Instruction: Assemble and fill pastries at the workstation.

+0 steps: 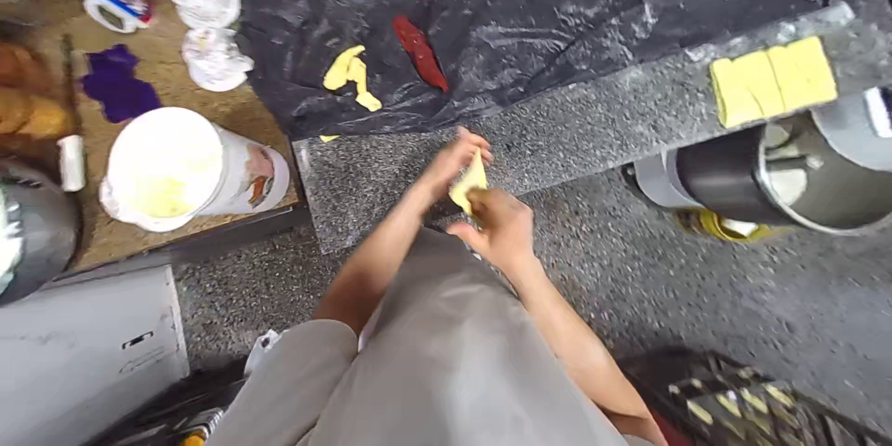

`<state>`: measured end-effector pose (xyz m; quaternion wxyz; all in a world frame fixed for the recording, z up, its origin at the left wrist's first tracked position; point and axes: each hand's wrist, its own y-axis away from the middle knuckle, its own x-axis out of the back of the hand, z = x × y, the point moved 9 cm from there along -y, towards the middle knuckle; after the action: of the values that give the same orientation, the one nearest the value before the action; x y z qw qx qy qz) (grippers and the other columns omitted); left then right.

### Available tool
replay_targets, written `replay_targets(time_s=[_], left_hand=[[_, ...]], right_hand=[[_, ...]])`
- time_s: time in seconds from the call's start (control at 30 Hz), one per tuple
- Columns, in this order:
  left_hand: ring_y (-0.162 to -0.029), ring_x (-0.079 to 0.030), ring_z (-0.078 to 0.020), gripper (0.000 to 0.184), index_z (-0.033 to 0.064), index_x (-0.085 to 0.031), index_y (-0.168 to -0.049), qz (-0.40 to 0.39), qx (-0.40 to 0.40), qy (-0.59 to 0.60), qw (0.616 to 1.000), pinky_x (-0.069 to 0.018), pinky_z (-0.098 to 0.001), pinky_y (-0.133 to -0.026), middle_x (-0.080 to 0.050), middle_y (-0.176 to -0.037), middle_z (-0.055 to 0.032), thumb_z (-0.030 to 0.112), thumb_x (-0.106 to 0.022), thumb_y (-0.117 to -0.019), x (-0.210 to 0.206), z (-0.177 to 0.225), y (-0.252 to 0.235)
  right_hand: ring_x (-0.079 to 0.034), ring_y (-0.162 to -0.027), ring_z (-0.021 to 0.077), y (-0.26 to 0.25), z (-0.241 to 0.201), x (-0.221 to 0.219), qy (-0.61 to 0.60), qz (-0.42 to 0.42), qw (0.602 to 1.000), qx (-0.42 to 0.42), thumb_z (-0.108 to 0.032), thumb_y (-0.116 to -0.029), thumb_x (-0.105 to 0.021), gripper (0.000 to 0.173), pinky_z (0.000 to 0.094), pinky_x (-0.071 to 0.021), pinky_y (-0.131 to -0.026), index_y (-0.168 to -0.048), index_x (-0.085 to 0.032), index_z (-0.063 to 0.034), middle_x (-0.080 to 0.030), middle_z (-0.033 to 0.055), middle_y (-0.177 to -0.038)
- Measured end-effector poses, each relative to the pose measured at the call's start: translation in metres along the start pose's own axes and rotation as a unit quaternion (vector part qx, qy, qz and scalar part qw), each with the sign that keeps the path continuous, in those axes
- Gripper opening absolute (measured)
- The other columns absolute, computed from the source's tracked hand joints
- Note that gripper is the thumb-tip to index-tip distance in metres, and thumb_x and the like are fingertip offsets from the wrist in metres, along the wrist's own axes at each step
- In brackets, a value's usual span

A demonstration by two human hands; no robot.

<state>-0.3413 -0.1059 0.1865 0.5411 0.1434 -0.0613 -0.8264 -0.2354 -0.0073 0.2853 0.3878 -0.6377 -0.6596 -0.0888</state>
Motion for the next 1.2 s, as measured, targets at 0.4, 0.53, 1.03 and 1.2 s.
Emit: replay_targets(time_s=[0.4, 0.53, 1.03, 1.2], left_hand=[[-0.159, -0.018, -0.0232, 0.084, 0.0087, -0.032, -0.161, -0.242, -0.236, -0.605, 0.721, -0.0155, -0.0538, -0.127, -0.023, -0.171, -0.0073, 0.068, -0.034, -0.1009, 0.031, -0.099, -0.017], [-0.159, -0.016, -0.0232, 0.096, 0.0089, -0.029, -0.162, -0.254, -0.237, -0.596, 0.724, -0.0122, -0.0571, -0.127, -0.020, -0.172, -0.0072, 0.078, -0.031, -0.0954, 0.032, -0.100, -0.019], [-0.160, -0.010, -0.0259, 0.108, 0.0119, -0.022, -0.165, -0.275, -0.238, -0.666, 0.651, -0.0078, -0.0654, -0.124, -0.015, -0.173, -0.0045, 0.088, -0.024, -0.0877, 0.023, -0.102, -0.013], [-0.160, -0.012, -0.0272, 0.113, 0.0114, -0.024, -0.164, -0.262, -0.243, -0.689, 0.630, -0.0085, -0.0642, -0.125, -0.019, -0.172, -0.0058, 0.091, -0.027, -0.0843, 0.019, -0.105, -0.009]], right_hand=[[-0.070, -0.099, 0.0316, 0.058, 0.151, -0.108, 0.074, -0.190, 0.845, -0.494, -0.042, -0.0897, -0.075, 0.049, 0.0555, -0.0552, -0.093, -0.120, -0.070, -0.0043, -0.072, 0.0156, -0.107], [-0.069, -0.082, 0.0199, 0.063, 0.139, -0.105, -0.071, -0.064, 0.841, -0.533, -0.033, -0.0960, -0.068, 0.038, 0.0405, -0.0590, -0.076, -0.115, -0.062, 0.0000, -0.070, 0.0103, -0.092], [-0.058, -0.063, 0.0061, 0.276, 0.164, -0.076, -0.279, -0.137, 0.743, -0.593, -0.037, -0.1060, -0.052, 0.036, 0.0254, -0.0514, -0.059, -0.108, -0.068, -0.0051, -0.066, -0.0024, -0.077], [-0.070, -0.076, 0.0133, 0.243, 0.116, -0.065, -0.379, -0.112, 0.764, -0.510, -0.031, -0.1059, -0.054, 0.034, 0.0328, -0.0601, -0.073, -0.114, -0.067, -0.0012, -0.074, 0.0045, -0.089]])
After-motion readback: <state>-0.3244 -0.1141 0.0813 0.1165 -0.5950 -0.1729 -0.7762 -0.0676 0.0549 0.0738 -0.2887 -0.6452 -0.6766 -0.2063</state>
